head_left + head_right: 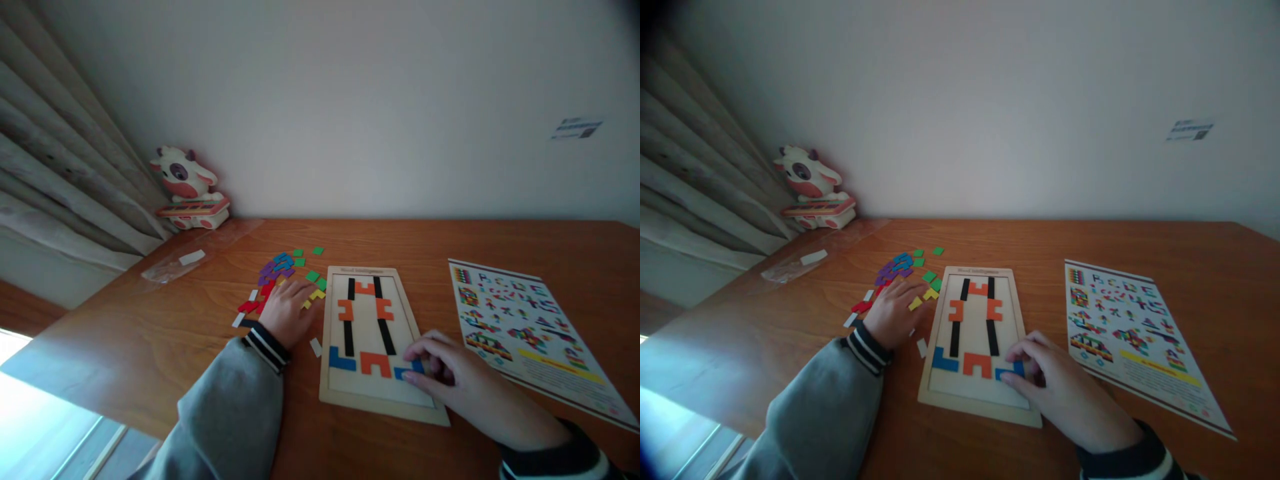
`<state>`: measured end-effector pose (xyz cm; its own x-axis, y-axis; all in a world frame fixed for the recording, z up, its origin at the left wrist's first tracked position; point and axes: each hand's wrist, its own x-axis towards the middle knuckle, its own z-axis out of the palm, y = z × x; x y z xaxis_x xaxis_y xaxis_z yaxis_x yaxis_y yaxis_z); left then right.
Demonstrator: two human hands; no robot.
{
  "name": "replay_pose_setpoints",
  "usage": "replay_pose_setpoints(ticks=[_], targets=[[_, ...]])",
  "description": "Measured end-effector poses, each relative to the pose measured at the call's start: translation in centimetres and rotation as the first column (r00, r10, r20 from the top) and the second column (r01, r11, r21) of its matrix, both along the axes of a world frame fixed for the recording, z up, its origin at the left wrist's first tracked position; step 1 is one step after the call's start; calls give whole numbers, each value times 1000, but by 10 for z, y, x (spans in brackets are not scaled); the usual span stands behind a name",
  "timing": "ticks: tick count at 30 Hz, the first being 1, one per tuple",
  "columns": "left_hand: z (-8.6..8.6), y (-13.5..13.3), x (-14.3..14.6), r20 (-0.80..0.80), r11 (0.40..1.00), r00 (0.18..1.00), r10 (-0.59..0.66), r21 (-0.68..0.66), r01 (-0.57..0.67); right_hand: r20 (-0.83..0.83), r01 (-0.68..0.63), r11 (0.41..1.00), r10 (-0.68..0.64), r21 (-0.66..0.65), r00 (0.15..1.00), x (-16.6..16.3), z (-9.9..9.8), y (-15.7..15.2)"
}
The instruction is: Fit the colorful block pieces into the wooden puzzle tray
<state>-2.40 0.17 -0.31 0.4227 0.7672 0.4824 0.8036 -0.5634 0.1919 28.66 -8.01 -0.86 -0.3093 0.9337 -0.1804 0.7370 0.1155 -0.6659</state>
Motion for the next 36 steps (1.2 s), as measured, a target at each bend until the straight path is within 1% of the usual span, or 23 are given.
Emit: replay_pose_setpoints(ticks=[1, 2, 5, 7, 10, 15, 19, 23, 27, 30, 33, 36], targets=[[-1, 13, -9, -25, 998, 998, 56, 0, -56, -6, 3, 1000, -3, -5, 1000, -1, 3, 0], [-3, 25, -18, -25, 990, 990, 141, 10, -141, -12, 7, 1000, -7, -11, 1000, -3, 6, -1], [-11, 55, -39, -25, 968, 968, 250, 13, -250, -28, 12, 999, -13, -34, 1000, -7, 13, -2], [-16, 66, -48, -29, 953, 952, 304, 0, -304, -26, 18, 999, -19, -42, 999, -8, 15, -2], [-20, 71, -56, -40, 937, 937, 348, -31, -349, -23, 28, 999, -29, -37, 999, -7, 14, -3], [-17, 72, -59, -61, 940, 942, 329, -80, -333, -31, 27, 999, -28, -27, 999, -5, 10, -2], [-13, 70, -57, -79, 944, 947, 312, -90, -318, -38, 24, 1000, -24, -2, 999, -4, 9, -1], [-13, 67, -55, -86, 937, 940, 330, -90, -338, -33, 25, 1000, -25, -4, 999, -4, 9, -1], [-17, 69, -57, -51, 934, 938, 344, -88, -347, -38, 24, 1000, -24, -3, 999, -4, 9, 1], [-15, 68, -56, 19, 934, 936, 351, -84, -348, -47, 24, 1000, -24, -9, 999, -5, 10, 1], [-9, 53, -44, 114, 945, 938, 326, -66, -321, -51, 30, 1000, -30, -7, 998, -6, 11, 2], [-4, 23, -22, 198, 973, 953, 230, -34, -227, -70, 20, 1000, -18, 22, 997, -7, 11, 4]])
